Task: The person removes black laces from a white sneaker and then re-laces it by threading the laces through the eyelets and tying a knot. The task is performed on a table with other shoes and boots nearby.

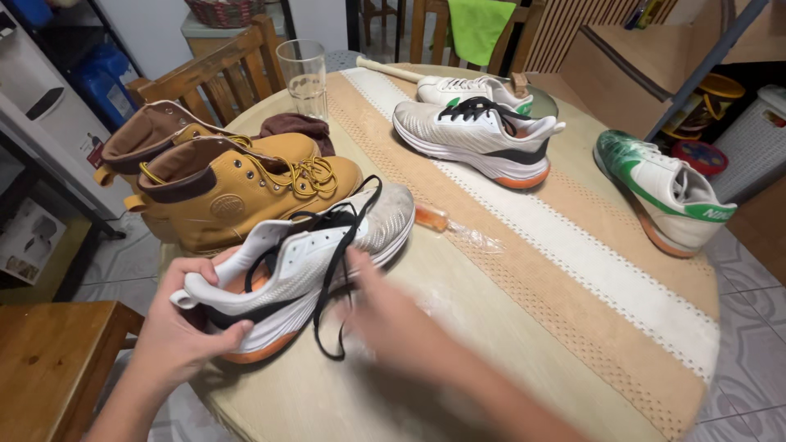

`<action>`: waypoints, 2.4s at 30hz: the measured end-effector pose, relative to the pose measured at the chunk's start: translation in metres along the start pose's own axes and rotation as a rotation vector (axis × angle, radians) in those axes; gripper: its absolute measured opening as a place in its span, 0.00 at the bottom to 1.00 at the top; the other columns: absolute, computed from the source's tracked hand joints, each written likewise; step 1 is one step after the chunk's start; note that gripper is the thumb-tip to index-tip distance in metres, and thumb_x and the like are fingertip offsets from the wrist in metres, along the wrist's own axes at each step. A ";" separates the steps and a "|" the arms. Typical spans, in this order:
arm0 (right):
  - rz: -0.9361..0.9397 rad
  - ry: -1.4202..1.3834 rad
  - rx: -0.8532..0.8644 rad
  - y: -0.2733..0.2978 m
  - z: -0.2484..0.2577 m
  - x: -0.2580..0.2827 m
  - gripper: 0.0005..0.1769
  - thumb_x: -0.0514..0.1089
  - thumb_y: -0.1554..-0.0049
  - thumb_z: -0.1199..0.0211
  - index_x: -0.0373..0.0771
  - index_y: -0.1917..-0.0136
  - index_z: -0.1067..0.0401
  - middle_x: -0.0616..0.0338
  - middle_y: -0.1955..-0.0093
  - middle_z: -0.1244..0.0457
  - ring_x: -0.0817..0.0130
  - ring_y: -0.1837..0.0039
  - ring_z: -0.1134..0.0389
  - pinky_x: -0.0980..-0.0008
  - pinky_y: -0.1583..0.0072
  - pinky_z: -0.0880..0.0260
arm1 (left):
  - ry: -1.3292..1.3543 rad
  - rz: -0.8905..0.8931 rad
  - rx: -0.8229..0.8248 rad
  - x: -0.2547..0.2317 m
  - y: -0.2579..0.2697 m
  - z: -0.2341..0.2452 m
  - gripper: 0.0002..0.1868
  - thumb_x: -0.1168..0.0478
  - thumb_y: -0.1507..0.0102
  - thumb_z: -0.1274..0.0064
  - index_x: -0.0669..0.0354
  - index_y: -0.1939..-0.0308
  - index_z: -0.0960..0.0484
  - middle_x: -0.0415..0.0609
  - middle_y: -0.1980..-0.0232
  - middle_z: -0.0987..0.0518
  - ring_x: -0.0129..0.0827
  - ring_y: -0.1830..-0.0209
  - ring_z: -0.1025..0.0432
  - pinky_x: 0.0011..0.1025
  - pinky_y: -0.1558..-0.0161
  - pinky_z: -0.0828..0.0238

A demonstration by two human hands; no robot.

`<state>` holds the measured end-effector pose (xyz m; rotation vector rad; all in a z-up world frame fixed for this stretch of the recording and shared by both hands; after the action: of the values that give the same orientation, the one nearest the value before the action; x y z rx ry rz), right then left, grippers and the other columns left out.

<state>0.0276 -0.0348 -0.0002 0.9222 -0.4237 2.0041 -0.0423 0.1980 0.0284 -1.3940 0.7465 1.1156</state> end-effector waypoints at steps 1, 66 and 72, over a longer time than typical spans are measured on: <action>-0.253 0.055 0.090 0.003 0.022 -0.042 0.35 0.48 0.36 0.43 0.56 0.17 0.42 0.40 0.47 0.27 0.54 0.45 0.25 0.62 0.42 0.24 | 0.003 0.031 -0.031 0.002 0.000 0.005 0.34 0.76 0.56 0.35 0.55 0.50 0.35 0.62 0.28 0.29 0.35 0.33 0.33 0.32 0.36 0.36; 0.030 0.868 -0.382 0.130 0.169 -0.019 0.13 0.55 0.44 0.35 0.44 0.54 0.26 0.66 0.46 0.33 0.59 0.61 0.29 0.59 0.61 0.30 | -0.179 -0.522 0.381 -0.105 -0.059 -0.271 0.08 0.68 0.40 0.37 0.60 0.57 0.17 0.49 0.57 0.19 0.38 0.56 0.21 0.31 0.54 0.23; 0.357 0.764 -0.746 0.150 0.176 0.023 0.09 0.46 0.47 0.29 0.41 0.56 0.25 0.63 0.53 0.31 0.63 0.60 0.29 0.62 0.59 0.32 | -0.310 -0.606 0.345 -0.117 -0.050 -0.277 0.11 0.67 0.39 0.40 0.60 0.53 0.19 0.51 0.52 0.21 0.44 0.53 0.22 0.35 0.52 0.24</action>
<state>-0.0246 -0.2114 0.1412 -0.4009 -0.8363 2.0720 0.0196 -0.0833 0.1286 -1.0178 0.2423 0.6592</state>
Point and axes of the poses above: each hand's wrist, its own y-axis away from the middle knuckle, its own z-axis out of the back of the hand, x = y × z, the point moved 10 cm from there along -y, towards the middle knuckle
